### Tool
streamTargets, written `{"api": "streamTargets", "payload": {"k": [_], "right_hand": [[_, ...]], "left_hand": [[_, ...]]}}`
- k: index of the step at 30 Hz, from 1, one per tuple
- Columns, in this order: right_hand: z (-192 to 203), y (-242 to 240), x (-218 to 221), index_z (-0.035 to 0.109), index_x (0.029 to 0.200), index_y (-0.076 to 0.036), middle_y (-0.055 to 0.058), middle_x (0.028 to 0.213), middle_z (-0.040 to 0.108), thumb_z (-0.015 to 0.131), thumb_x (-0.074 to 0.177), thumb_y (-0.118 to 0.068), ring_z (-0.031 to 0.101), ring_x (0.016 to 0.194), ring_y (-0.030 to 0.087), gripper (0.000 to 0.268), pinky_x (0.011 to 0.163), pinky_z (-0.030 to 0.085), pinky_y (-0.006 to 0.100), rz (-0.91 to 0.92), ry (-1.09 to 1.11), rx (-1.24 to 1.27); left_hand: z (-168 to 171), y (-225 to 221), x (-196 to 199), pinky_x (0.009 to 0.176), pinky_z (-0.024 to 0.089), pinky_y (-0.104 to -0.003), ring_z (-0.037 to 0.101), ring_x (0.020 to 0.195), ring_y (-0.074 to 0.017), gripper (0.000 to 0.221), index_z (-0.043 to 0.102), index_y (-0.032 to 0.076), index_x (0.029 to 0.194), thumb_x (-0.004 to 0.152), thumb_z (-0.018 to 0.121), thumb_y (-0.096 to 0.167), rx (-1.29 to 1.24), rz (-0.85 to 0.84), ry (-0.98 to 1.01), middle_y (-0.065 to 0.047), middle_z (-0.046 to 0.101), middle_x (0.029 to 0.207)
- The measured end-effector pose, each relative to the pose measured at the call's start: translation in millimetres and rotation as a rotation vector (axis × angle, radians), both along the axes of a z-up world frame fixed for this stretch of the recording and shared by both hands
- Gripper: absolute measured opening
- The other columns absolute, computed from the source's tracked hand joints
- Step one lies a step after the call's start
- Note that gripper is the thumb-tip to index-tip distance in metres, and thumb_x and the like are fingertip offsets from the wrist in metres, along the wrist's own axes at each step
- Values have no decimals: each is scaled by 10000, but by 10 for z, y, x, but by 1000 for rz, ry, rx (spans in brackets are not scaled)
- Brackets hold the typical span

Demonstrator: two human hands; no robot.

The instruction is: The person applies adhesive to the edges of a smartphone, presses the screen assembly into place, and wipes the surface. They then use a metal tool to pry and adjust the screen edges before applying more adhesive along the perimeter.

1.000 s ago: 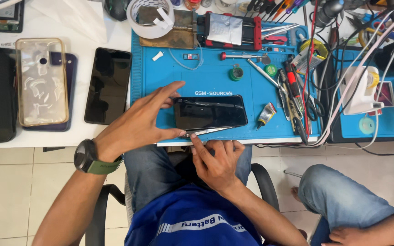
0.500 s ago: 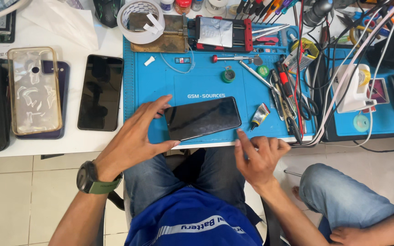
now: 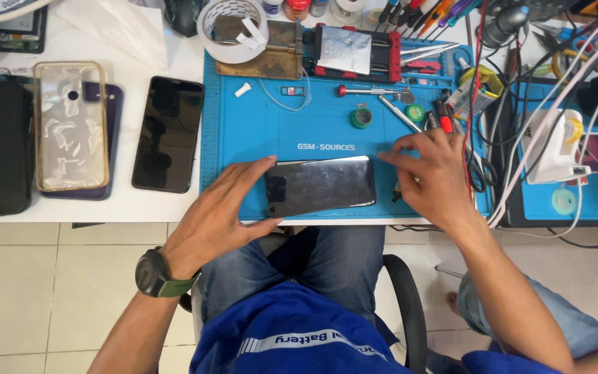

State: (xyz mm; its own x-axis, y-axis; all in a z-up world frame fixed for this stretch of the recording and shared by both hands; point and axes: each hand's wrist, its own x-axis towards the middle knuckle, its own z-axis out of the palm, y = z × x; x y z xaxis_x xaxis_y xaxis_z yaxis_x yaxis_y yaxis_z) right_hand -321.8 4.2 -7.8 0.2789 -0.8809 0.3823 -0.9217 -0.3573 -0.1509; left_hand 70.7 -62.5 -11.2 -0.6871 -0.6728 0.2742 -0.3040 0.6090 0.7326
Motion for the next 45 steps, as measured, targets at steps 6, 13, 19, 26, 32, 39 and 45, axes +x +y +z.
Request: {"api": "streamTargets", "payload": {"k": [6, 13, 19, 26, 32, 39, 45], "right_hand": [[484, -651, 463, 834, 1174, -20, 190, 974, 802, 753, 1002, 27, 742, 831, 334, 196, 696, 536, 453, 115, -407, 362], [623, -1548, 1302, 853, 938, -190, 38, 766, 805, 764, 980, -272, 748, 688, 302, 128, 733, 588, 459, 158, -137, 981], [513, -1731, 1541, 850, 907, -208, -2, 690, 796, 813, 937, -311, 769, 599, 212, 113, 643, 597, 380, 257, -69, 1219], [413, -1802, 1515, 866, 991, -137, 46, 702, 797, 776, 968, -240, 765, 568, 181, 139, 623, 602, 332, 333, -102, 1309], [441, -1795, 1501, 874, 1010, -119, 67, 703, 792, 762, 982, -223, 756, 564, 179, 156, 613, 601, 325, 340, -141, 1291], [425, -1755, 1498, 877, 1030, -95, 73, 686, 777, 812, 971, -237, 722, 553, 176, 167, 610, 595, 324, 341, -152, 1263], [355, -1788, 1405, 884, 1017, -131, 61, 679, 757, 787, 985, -232, 701, 544, 179, 144, 605, 593, 329, 297, -160, 1252]], "left_hand": [[-91, 4, 10, 1060, 601, -546, 639, 1384, -417, 906, 525, 57, 1613, 824, 957, 170, -115, -25, 16, -191, 675, 1448], [-110, 20, 15, 991, 637, -519, 629, 1386, -431, 918, 479, 48, 1640, 866, 939, 229, -150, -27, 12, -197, 656, 1407], [-142, 13, 28, 940, 650, -514, 631, 1378, -421, 1005, 395, 46, 1678, 860, 936, 270, -149, -17, -41, -199, 644, 1394], [-103, 25, 29, 900, 652, -511, 635, 1362, -446, 1043, 346, 32, 1700, 870, 933, 264, -137, -31, -18, -223, 652, 1383], [-101, 19, 16, 905, 653, -517, 644, 1353, -450, 1063, 351, 30, 1698, 847, 945, 259, -141, -24, -13, -226, 666, 1367], [-136, 22, 32, 936, 648, -517, 642, 1363, -445, 1063, 353, 25, 1696, 842, 943, 253, -133, -35, -1, -220, 677, 1376], [-72, 31, 27, 967, 639, -530, 627, 1381, -439, 1053, 350, 29, 1697, 851, 940, 242, -130, -35, -7, -206, 668, 1398]]}}
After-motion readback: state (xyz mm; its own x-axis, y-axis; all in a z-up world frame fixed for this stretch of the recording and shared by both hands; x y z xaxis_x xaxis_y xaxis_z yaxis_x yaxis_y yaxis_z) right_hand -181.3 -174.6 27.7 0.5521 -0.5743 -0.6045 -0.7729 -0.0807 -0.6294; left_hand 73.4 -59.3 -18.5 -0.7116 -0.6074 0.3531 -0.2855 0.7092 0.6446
